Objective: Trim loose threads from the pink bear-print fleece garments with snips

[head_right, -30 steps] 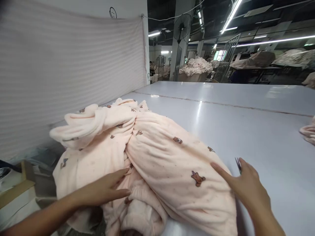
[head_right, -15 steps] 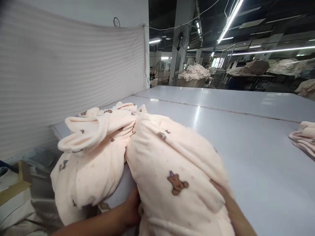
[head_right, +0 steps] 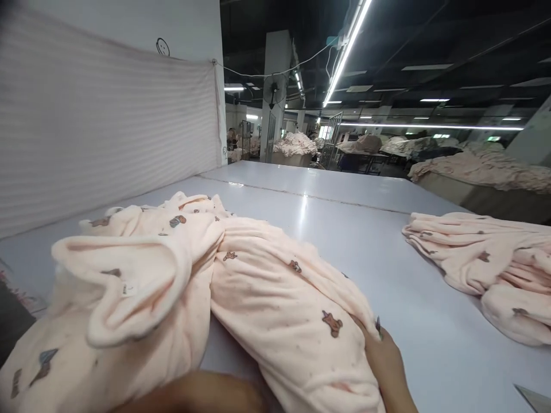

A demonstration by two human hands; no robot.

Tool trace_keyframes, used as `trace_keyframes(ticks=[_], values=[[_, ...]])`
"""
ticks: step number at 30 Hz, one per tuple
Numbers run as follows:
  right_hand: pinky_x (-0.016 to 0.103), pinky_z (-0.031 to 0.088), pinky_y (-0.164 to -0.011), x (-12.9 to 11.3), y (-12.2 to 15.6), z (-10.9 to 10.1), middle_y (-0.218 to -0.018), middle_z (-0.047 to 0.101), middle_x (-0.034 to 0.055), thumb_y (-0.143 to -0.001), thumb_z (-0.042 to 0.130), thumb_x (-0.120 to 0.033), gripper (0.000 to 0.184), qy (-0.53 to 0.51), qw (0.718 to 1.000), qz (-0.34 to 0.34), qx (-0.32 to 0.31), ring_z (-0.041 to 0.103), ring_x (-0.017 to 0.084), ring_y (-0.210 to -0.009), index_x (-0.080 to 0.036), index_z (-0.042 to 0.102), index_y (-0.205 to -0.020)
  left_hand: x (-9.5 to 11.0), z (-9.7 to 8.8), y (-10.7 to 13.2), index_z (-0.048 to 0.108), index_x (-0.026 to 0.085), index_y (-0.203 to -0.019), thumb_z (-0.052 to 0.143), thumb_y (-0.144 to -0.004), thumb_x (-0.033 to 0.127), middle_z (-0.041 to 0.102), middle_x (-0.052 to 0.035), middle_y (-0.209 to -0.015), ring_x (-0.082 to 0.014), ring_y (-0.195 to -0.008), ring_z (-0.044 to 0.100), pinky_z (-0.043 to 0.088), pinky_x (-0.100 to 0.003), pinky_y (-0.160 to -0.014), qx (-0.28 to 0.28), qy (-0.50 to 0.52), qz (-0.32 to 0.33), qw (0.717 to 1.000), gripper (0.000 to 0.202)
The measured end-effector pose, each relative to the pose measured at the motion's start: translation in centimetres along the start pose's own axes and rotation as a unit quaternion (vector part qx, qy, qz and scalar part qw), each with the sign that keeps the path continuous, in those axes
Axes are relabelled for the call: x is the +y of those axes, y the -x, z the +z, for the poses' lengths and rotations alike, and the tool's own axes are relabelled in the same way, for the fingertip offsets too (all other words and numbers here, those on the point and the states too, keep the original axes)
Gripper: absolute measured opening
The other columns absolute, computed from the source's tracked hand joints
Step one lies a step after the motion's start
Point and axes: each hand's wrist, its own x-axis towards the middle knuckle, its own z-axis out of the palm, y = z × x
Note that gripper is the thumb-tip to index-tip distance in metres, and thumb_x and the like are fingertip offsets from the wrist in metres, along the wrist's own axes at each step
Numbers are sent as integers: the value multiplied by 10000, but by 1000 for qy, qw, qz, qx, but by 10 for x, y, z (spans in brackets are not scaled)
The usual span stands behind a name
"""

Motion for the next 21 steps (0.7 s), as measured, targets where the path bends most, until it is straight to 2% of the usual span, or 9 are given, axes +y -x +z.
trace_keyframes(ticks=[2,3,4,6,9,12,15,18,21], values=[[326,493,-692,3,0,-2,-916,620,28,-856,551,-391,247,0,1000,28,-10,601,148,-775,-164,598,-942,11,-28,15,568,296,-1171,576,-801,422,566,-25,-1231,-261,-1142,516,429,-363,-980,6,-90,0,996,391],[349,489,-727,2,2,-5,-974,614,43,-850,556,-399,284,-5,999,32,-7,600,165,-826,-161,584,-1003,16,-47,25,486,281,-1265,555,-811,422,488,-39,-1326,-274,-1228,435,355,-385,-1046,63,-186,-12,981,480],[377,479,-768,0,5,-8,-1049,598,60,-839,567,-409,347,-11,999,33,2,591,184,-889,-160,553,-1082,19,-69,36,413,249,-1323,523,-827,418,413,-67,-1386,-291,-1289,348,281,-426,-1085,171,-303,-33,937,536],[424,447,-835,-4,13,-15,-1193,535,86,-816,592,-427,490,-27,999,24,34,553,220,-1001,-173,464,-1215,19,-117,60,404,195,-1321,472,-846,400,323,-107,-1436,-321,-1346,212,162,-495,-1109,347,-494,-51,796,522],[428,429,-856,-6,25,-12,-1189,536,68,-803,605,-439,477,-57,997,6,60,544,218,-1003,-186,484,-1189,-2,-183,95,366,161,-1327,428,-867,447,213,-142,-1474,-380,-1341,170,55,-619,-1061,458,-602,-158,635,545],[422,430,-849,-3,31,5,-1051,592,49,-830,573,-428,363,-99,994,6,36,564,208,-952,-161,555,-1076,-35,-224,118,320,109,-1337,264,-931,423,254,-181,-1446,-387,-1303,263,186,-604,-1030,475,-580,-225,622,516],[428,424,-867,-2,36,19,-1067,593,48,-852,545,-422,347,-159,987,-4,-7,558,216,-990,-160,561,-1080,-50,-243,127,327,65,-1330,195,-941,420,302,-195,-1419,-375,-1292,292,253,-541,-1024,461,-571,-237,637,543],[406,442,-843,-5,51,17,-1054,599,38,-845,546,-446,368,-220,974,11,-49,569,212,-968,-161,567,-1077,-36,-249,127,400,74,-1283,206,-920,477,345,-177,-1399,-409,-1262,323,268,-583,-983,451,-576,-246,636,576],[357,491,-730,-9,74,4,-951,630,39,-812,572,-474,395,-268,956,75,-89,609,193,-835,-158,571,-1049,-5,-230,118,416,49,-1258,288,-879,524,329,-221,-1389,-466,-1254,290,231,-647,-958,463,-589,-249,614,621]])
